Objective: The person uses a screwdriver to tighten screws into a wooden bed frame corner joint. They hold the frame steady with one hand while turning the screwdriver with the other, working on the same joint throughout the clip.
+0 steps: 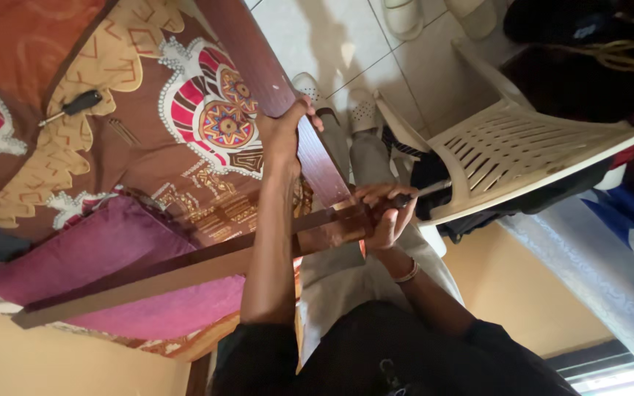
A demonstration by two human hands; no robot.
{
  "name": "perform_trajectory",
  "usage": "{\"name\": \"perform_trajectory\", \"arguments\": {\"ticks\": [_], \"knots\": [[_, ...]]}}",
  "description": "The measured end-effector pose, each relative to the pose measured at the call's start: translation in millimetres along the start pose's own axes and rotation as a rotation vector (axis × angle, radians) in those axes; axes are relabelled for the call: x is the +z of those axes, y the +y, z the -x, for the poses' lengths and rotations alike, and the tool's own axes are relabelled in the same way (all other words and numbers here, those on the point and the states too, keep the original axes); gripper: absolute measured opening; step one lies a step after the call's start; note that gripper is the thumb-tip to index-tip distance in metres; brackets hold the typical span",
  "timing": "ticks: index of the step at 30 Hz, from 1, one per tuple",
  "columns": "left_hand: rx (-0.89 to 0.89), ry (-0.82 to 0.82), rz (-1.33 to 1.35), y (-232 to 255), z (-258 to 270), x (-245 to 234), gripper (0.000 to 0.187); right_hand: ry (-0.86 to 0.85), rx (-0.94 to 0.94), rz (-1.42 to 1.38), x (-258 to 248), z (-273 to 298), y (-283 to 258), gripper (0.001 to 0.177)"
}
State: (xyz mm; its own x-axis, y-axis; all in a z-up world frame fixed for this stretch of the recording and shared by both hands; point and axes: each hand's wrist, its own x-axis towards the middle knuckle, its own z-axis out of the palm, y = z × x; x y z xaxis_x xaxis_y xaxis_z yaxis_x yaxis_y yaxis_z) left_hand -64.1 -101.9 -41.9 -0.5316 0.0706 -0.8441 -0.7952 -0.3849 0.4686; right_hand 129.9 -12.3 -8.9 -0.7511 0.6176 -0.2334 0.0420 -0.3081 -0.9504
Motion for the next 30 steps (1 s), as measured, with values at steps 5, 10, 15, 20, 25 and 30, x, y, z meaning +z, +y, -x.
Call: {"name": "perform_trajectory", "arguments": {"ticks": [5, 10, 15, 20, 25, 30], "knots": [[-0.003, -0.014, -0.055, 0.0, -3.0, -15.4, 0.008, -0.105, -0.098, -0.012, 14.9, 2.1, 8.3, 0.046], [0.016, -0.014, -0.092, -1.1, -2.7, -28.9, 0.009, -0.158, -0.058, -0.036, 19.0, 7.1, 12.6, 0.047], [-0.063, 0.022, -0.034, 2.3, 2.8, -31.6, 0.01, -0.171, 0.042, 0.01, 15.8, 13.8, 12.5, 0.044], [-0.055, 0.024, 0.009, 7.3, -0.6, -34.6, 0.011, -0.156, 0.044, -0.02, 22.2, 17.6, 21.0, 0.047], [-0.01, 0.038, -0.034, 15.4, 0.8, -42.5, 0.009, -0.207, 0.039, 0.027, 33.3, 18.5, 24.6, 0.045], [-0.014, 0.031, -0.067, 30.4, -8.9, -46.3, 0.009, -0.178, 0.055, -0.008, 42.8, 14.6, 35.3, 0.044]]}}
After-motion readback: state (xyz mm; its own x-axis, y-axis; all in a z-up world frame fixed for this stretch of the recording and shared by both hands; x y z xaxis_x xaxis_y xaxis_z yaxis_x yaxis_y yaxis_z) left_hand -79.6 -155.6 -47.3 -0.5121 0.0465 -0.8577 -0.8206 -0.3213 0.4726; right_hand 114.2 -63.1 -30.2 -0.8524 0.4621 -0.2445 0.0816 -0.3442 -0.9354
